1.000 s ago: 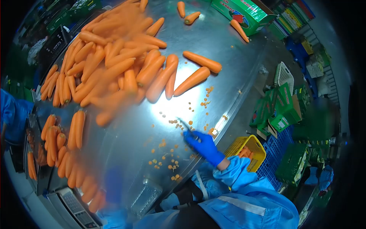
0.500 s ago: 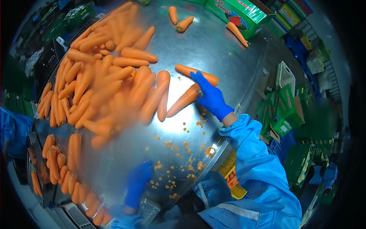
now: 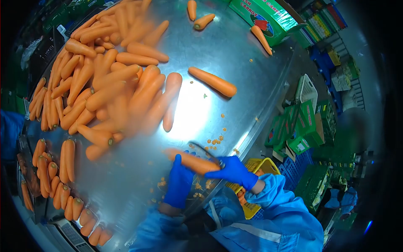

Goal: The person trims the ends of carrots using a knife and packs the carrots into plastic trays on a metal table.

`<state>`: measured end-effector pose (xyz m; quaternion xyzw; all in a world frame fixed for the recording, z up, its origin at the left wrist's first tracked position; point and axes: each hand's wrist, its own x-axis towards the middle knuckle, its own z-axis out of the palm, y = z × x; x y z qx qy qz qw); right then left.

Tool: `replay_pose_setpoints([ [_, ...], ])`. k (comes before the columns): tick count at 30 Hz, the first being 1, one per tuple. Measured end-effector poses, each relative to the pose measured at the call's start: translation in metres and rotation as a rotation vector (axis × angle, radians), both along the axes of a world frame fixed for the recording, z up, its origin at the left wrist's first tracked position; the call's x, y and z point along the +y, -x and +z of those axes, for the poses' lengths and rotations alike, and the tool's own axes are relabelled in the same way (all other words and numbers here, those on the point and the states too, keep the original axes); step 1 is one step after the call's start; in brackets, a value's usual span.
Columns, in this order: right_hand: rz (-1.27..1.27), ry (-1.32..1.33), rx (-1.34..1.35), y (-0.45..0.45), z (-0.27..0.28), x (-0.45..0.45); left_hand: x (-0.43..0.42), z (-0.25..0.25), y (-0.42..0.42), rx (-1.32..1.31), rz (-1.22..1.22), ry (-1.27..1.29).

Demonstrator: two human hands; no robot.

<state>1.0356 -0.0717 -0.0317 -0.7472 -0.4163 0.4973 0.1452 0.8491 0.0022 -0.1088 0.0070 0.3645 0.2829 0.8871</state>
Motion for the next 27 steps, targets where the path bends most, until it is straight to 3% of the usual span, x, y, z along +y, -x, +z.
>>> replay_pose_setpoints([
  [1, 0.073, 0.021, 0.050, 0.006, 0.005, -0.004, 0.000, 0.001, 0.003, 0.001, -0.012, -0.018],
  [4, -0.478, -0.323, 0.506, -0.025, -0.001, 0.013, 0.007, 0.024, 0.019, 0.090, -0.015, -0.055],
  [5, -0.445, -0.428, 0.061, -0.053, -0.006, 0.034, 0.009, 0.023, 0.024, 0.047, -0.025, -0.091],
  [7, -0.434, -0.703, -0.424, -0.108, -0.026, 0.074, 0.011, 0.020, 0.044, -0.021, -0.029, -0.160],
  [8, -0.366, -0.858, -0.614, -0.132, -0.041, 0.090, 0.013, 0.035, 0.048, 0.072, -0.052, -0.191],
  [10, -0.342, -0.776, -0.742, -0.154, -0.057, 0.117, 0.012, 0.038, 0.059, 0.069, -0.049, -0.185],
  [13, -0.391, -0.522, -0.582, -0.151, -0.061, 0.119, 0.002, 0.042, 0.076, 0.077, -0.041, -0.208],
  [17, -0.835, -0.322, 0.027, -0.088, -0.057, 0.070, -0.012, 0.051, 0.094, 0.099, -0.019, -0.235],
  [19, -0.980, -0.223, 0.312, -0.044, -0.061, 0.025, -0.015, 0.044, 0.112, -0.035, -0.020, -0.210],
  [20, -1.072, -0.117, 0.653, -0.016, -0.051, 0.004, -0.019, 0.042, 0.121, -0.099, -0.019, -0.192],
  [21, -1.084, -0.150, 0.700, 0.019, -0.038, -0.014, -0.020, 0.044, 0.128, -0.017, -0.046, -0.215],
  [22, -0.935, -0.122, 0.751, 0.025, -0.059, -0.050, -0.018, 0.048, 0.132, 0.064, -0.078, -0.241],
  [23, -0.997, -0.098, 0.630, 0.060, -0.039, -0.062, -0.017, 0.050, 0.136, 0.141, -0.116, -0.269],
  [27, -0.776, -0.079, 0.597, 0.133, -0.008, -0.112, -0.026, 0.038, 0.148, 0.183, -0.058, -0.245],
])
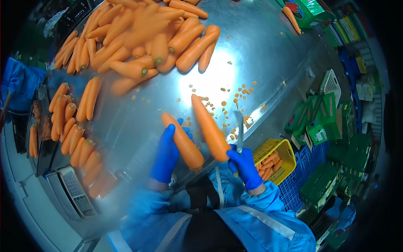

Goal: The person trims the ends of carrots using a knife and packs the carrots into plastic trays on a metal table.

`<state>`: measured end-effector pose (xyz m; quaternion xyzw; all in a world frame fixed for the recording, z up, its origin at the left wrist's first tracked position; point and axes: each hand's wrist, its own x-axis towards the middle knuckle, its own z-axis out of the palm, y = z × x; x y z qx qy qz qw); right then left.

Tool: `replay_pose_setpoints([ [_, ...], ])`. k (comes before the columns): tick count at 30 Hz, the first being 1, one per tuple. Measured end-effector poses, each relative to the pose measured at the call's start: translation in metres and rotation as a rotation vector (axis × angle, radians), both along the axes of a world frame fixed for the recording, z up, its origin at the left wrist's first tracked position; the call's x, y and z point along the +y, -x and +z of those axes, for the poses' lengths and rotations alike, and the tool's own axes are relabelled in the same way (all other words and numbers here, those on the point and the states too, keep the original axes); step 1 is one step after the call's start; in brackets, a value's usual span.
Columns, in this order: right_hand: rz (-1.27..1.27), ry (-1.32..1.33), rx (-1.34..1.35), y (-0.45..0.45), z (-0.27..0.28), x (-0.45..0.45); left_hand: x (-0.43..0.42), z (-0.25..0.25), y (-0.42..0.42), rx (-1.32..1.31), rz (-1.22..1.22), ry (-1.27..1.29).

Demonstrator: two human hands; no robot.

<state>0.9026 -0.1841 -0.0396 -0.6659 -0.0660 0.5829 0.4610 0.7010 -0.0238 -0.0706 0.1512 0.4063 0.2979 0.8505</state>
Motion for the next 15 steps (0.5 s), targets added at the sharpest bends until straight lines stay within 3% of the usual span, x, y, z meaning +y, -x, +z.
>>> replay_pose_setpoints([
  [2, 0.111, -0.001, 0.004, 0.027, 0.017, -0.006, -0.010, 0.000, -0.001, 0.034, 0.082, -0.053],
  [5, 0.273, -0.313, -0.327, 0.064, 0.016, -0.009, -0.023, 0.008, 0.008, 0.094, 0.063, -0.168],
  [8, 0.382, -0.299, -0.412, 0.080, 0.019, -0.014, -0.029, 0.038, 0.013, 0.270, 0.061, -0.227],
  [11, 0.362, -0.455, -0.385, 0.086, 0.024, -0.019, -0.035, 0.050, 0.028, 0.219, 0.027, -0.336],
  [14, 0.261, -0.243, -0.231, 0.060, 0.044, -0.015, -0.042, 0.051, 0.043, 0.315, -0.059, -0.634],
  [15, 0.238, -0.210, -0.341, 0.053, 0.044, -0.015, -0.045, 0.054, 0.047, 0.391, -0.122, -0.721],
])
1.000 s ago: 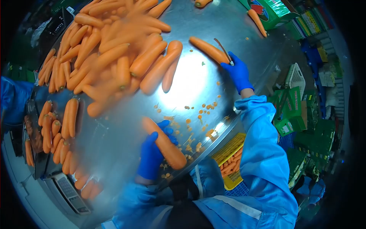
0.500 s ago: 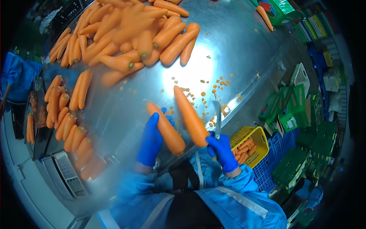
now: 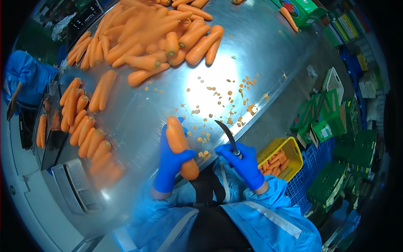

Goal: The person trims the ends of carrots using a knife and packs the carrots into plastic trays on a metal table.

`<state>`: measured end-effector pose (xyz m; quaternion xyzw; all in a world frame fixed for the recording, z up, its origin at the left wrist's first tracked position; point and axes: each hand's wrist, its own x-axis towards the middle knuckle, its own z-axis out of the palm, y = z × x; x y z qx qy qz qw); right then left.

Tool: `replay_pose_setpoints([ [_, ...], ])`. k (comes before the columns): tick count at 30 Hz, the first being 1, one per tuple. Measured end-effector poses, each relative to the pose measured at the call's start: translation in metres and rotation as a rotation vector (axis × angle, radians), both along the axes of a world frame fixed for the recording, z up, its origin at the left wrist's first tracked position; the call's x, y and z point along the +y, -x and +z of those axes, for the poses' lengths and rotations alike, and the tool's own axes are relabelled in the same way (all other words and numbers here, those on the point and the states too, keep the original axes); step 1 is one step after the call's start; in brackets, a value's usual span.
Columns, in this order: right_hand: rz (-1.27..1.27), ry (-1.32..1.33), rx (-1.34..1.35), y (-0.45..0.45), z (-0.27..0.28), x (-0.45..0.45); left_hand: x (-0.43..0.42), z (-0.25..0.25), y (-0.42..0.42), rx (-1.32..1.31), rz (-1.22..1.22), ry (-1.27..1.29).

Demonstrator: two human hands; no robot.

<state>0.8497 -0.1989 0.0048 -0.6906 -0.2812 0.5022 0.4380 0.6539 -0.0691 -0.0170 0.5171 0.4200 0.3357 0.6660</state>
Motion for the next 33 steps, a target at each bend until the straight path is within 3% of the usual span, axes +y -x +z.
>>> replay_pose_setpoints([
  [3, 0.261, -0.399, -0.571, -0.022, 0.019, 0.011, -0.008, 0.020, 0.005, 0.207, -0.119, -0.181],
  [4, 0.278, -0.458, -0.615, -0.023, 0.027, 0.016, -0.011, 0.030, 0.002, 0.238, -0.133, -0.200],
  [10, 0.534, -0.428, -0.980, -0.022, 0.043, 0.032, -0.021, 0.036, -0.006, 0.340, -0.139, -0.380],
  [20, 0.488, -0.434, -0.970, -0.031, 0.037, 0.037, -0.020, 0.034, -0.013, 0.344, -0.177, -0.408],
  [25, 0.348, -0.370, -0.922, -0.046, 0.009, 0.022, -0.021, 0.048, -0.015, 0.349, -0.231, -0.274],
  [33, 0.415, -0.377, -0.949, -0.041, 0.016, 0.030, -0.026, 0.046, -0.018, 0.315, -0.297, -0.214],
])
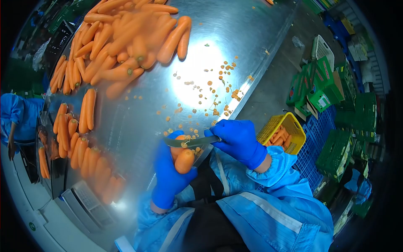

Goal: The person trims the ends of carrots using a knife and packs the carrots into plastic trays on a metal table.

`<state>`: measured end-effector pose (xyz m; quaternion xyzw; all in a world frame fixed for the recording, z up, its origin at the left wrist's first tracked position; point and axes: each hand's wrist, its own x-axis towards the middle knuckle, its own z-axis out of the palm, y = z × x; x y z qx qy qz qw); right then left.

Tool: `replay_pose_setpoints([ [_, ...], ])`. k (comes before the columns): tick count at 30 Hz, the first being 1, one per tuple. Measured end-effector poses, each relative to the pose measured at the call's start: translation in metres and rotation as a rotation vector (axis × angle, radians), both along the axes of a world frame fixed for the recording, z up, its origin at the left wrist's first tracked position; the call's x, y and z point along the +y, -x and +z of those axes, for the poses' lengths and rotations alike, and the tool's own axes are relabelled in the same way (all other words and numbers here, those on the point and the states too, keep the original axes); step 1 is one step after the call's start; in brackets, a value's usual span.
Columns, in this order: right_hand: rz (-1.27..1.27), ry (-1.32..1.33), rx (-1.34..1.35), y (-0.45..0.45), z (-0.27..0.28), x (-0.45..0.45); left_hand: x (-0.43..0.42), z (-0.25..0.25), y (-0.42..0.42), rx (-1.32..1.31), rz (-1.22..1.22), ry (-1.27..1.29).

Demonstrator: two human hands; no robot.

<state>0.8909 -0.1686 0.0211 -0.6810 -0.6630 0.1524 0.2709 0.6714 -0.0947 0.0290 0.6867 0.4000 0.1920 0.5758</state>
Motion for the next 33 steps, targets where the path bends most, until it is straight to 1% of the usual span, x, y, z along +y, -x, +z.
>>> replay_pose_setpoints([
  [5, -0.004, 0.008, -0.022, 0.002, 0.006, 0.002, 0.000, 0.001, -0.001, 0.005, -0.008, -0.038],
  [8, -0.020, -0.011, -0.035, 0.005, 0.009, 0.004, 0.000, -0.002, -0.003, 0.000, -0.010, -0.015],
  [10, -0.007, 0.010, -0.050, 0.005, 0.008, 0.005, 0.000, -0.003, -0.003, -0.046, -0.007, -0.009],
  [13, -0.273, -0.003, 0.123, -0.015, -0.058, 0.000, 0.000, 0.002, -0.001, -0.105, 0.004, 0.002],
  [14, -0.373, 0.087, 0.293, -0.018, -0.059, -0.001, 0.002, 0.003, 0.000, -0.130, 0.010, 0.002],
  [16, -0.534, 0.287, 0.634, -0.022, -0.059, 0.003, 0.022, -0.016, 0.010, -0.336, -0.089, 0.002],
  [17, -0.466, 0.338, 0.694, -0.015, -0.052, 0.005, 0.026, -0.021, 0.013, -0.478, -0.063, 0.102],
  [18, -0.474, 0.350, 0.834, -0.006, -0.044, 0.013, 0.032, -0.024, 0.014, -0.621, -0.039, 0.202],
  [19, -0.479, 0.364, 0.972, 0.005, -0.037, 0.020, 0.033, -0.024, 0.003, -0.820, 0.067, 0.401],
  [20, -0.482, 0.388, 1.107, 0.014, -0.032, 0.024, 0.034, -0.024, -0.001, -0.957, 0.156, 0.525],
  [21, -0.421, 0.395, 1.190, 0.019, -0.031, 0.025, 0.035, -0.025, -0.004, -1.100, 0.248, 0.638],
  [24, -0.233, 0.400, 1.383, 0.037, -0.030, 0.024, 0.044, -0.030, -0.003, -1.348, 0.437, 0.731],
  [26, -0.106, 0.405, 1.465, 0.048, -0.032, 0.023, 0.054, -0.050, 0.009, -1.445, 0.404, 0.673],
  [27, -0.078, 0.391, 1.461, 0.056, -0.029, 0.027, 0.057, -0.052, 0.013, -1.451, 0.422, 0.649],
  [29, -0.094, 0.462, 1.450, 0.070, -0.020, 0.036, 0.061, -0.049, 0.020, -1.416, 0.495, 0.608],
  [31, -0.070, 0.310, 1.291, 0.090, -0.024, 0.049, 0.063, -0.049, 0.024, -1.379, 0.523, 0.543],
  [32, -0.069, 0.284, 1.246, 0.097, -0.029, 0.054, 0.063, -0.053, 0.026, -1.379, 0.496, 0.497],
  [33, -0.070, 0.259, 1.199, 0.104, -0.034, 0.059, 0.063, -0.054, 0.030, -1.363, 0.561, 0.523],
])
